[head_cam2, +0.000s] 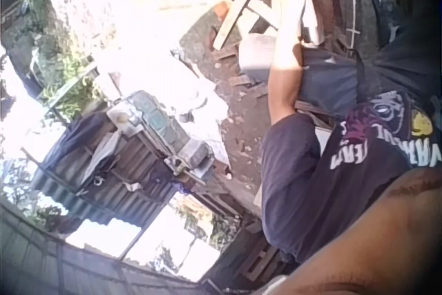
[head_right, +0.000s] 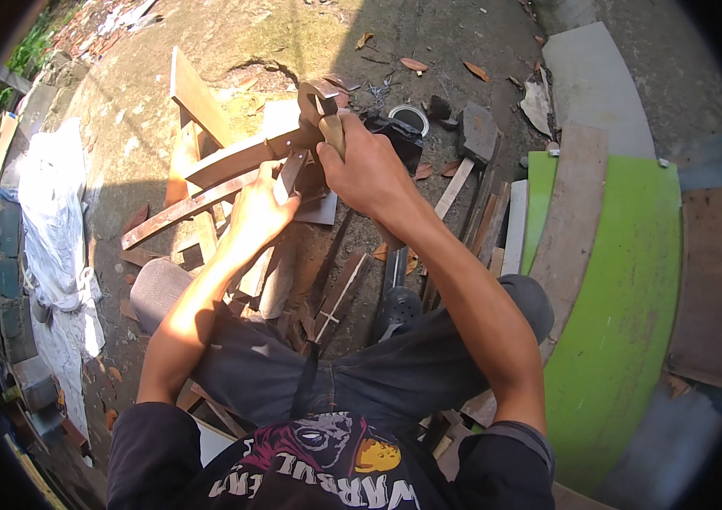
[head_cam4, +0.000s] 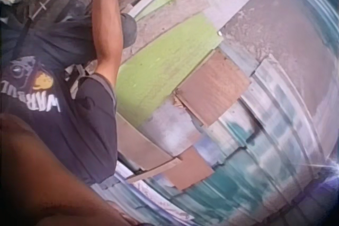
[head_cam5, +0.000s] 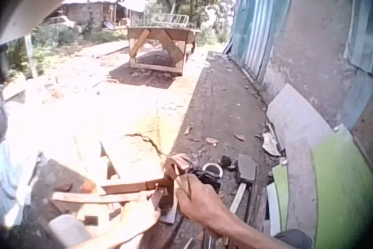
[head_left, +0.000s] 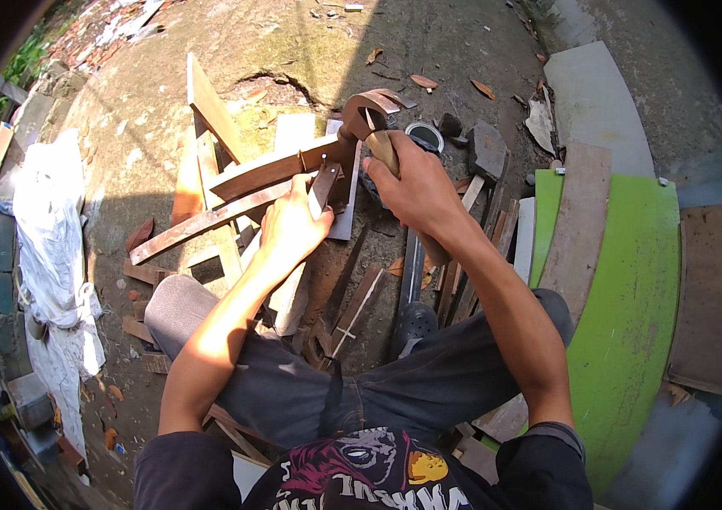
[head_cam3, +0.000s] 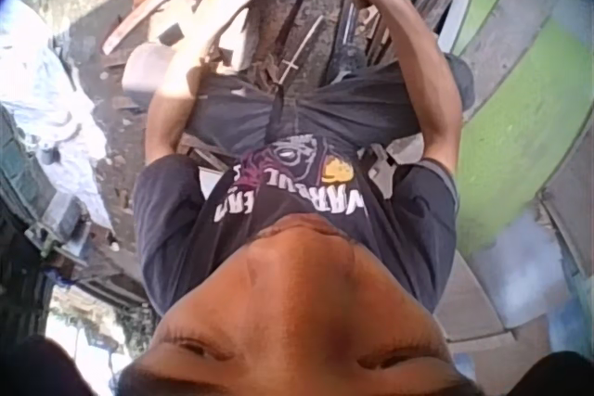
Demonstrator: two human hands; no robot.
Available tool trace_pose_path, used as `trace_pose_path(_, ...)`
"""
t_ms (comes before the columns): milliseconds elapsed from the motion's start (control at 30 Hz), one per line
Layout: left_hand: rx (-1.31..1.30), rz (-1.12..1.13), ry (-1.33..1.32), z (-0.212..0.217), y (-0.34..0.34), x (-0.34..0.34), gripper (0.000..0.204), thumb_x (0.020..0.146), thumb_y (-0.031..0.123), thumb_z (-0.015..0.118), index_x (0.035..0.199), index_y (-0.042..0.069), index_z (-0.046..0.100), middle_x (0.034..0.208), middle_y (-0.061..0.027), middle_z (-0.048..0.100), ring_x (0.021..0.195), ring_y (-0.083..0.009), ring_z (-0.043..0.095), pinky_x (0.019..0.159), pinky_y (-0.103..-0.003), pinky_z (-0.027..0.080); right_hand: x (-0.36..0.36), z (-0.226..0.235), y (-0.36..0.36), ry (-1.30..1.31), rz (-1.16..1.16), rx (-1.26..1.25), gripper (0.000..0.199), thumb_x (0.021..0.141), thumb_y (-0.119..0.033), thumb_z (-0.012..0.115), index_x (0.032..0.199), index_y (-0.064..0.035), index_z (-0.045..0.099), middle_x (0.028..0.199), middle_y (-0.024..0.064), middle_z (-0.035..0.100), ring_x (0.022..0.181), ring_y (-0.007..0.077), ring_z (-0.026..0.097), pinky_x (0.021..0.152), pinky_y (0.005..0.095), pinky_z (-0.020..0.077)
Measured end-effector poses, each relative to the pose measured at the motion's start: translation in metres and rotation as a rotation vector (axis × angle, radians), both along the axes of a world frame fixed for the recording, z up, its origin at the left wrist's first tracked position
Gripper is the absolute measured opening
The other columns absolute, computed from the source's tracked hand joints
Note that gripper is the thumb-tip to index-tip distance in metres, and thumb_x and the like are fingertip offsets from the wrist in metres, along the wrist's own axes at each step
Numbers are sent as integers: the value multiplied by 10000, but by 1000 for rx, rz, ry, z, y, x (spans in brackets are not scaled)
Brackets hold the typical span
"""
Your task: The person assembles a small wooden stool by hand, aligning legs and seat pieces, inserting nails, and hammering them into place. The person repeatedly adjusts the components and uses a hammer to secure the joints.
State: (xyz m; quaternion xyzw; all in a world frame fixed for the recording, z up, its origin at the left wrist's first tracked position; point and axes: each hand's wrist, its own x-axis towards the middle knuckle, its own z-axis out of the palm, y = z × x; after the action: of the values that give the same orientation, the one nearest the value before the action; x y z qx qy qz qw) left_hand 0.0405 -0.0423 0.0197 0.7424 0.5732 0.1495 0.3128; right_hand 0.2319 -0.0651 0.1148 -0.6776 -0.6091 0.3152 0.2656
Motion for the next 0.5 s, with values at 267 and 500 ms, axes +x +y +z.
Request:
trace_pose_path(267,114,-55,-34,-19,-4,1,540,855,205,632,1329,15,456,917,-296,670,900,-459,662,795,-517,534,2,-15,1,-5,18,43,410,947,-288,592,1214,15,524,776,163,637,535,239,624,467,392,470)
trace_pose_path(500,-14,-34,-66,-5,-7,2,506,873,210,623,1306,-11,483,949,-296,658,865,-447,656,755,-510,526,-17,19,6,-1,36,161,314,947,-218,629,1168,-8,551,707,82,608,610,162,558,603,321,446)
